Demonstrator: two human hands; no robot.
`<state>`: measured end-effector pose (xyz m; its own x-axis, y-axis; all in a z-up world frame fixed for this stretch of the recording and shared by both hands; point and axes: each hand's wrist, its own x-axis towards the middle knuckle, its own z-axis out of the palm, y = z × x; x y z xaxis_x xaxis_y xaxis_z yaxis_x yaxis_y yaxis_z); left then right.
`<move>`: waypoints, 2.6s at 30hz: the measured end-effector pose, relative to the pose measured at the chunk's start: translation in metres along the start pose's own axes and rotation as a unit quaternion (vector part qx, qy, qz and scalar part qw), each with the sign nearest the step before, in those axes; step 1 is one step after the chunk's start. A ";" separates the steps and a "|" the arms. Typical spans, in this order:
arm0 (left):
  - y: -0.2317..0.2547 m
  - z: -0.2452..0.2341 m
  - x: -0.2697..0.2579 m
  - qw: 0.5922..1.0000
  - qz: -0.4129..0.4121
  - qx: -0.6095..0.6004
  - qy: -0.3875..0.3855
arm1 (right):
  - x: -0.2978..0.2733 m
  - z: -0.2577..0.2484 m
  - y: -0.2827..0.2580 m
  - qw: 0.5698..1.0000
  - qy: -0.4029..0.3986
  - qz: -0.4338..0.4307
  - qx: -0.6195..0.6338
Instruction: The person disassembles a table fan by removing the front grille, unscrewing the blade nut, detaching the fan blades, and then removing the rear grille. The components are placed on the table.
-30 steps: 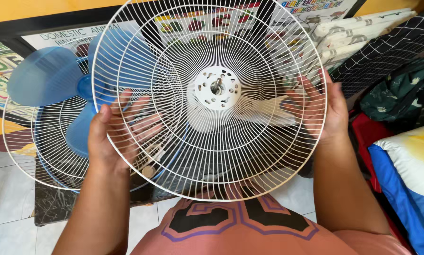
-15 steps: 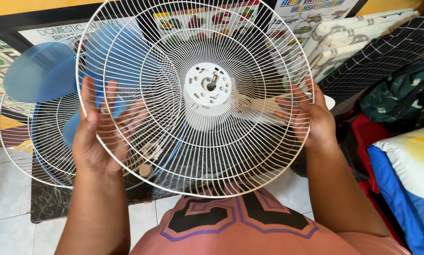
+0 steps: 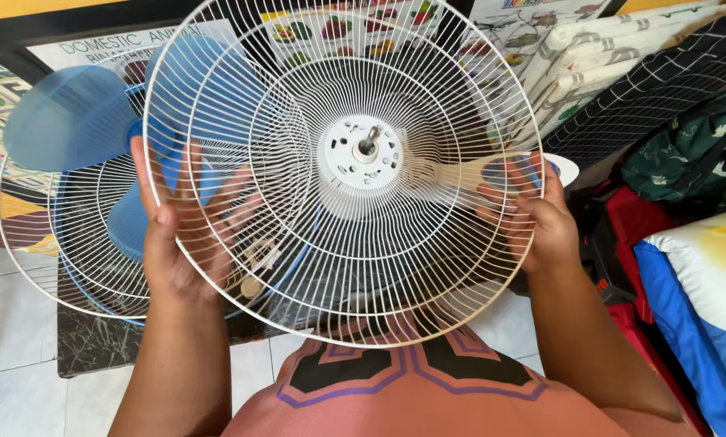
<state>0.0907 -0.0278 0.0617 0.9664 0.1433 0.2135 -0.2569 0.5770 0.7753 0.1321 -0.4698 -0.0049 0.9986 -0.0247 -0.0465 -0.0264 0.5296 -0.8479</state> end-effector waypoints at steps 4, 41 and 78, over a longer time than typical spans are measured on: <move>-0.003 -0.002 0.003 1.000 0.012 -0.009 0.008 | -0.005 0.006 0.005 0.999 0.034 0.006 -0.006; -0.031 -0.019 -0.040 0.993 0.092 0.073 0.032 | -0.082 0.159 -0.033 0.617 -0.287 -0.300 -0.669; 0.025 -0.141 -0.107 0.680 0.211 0.654 -0.256 | -0.089 0.236 0.226 0.562 -0.205 -0.248 -0.762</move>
<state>-0.0172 0.0848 -0.0259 0.7576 -0.4185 0.5009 -0.6256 -0.6843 0.3746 0.0475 -0.1483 -0.0676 0.8184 0.5143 0.2562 0.5637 -0.8051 -0.1846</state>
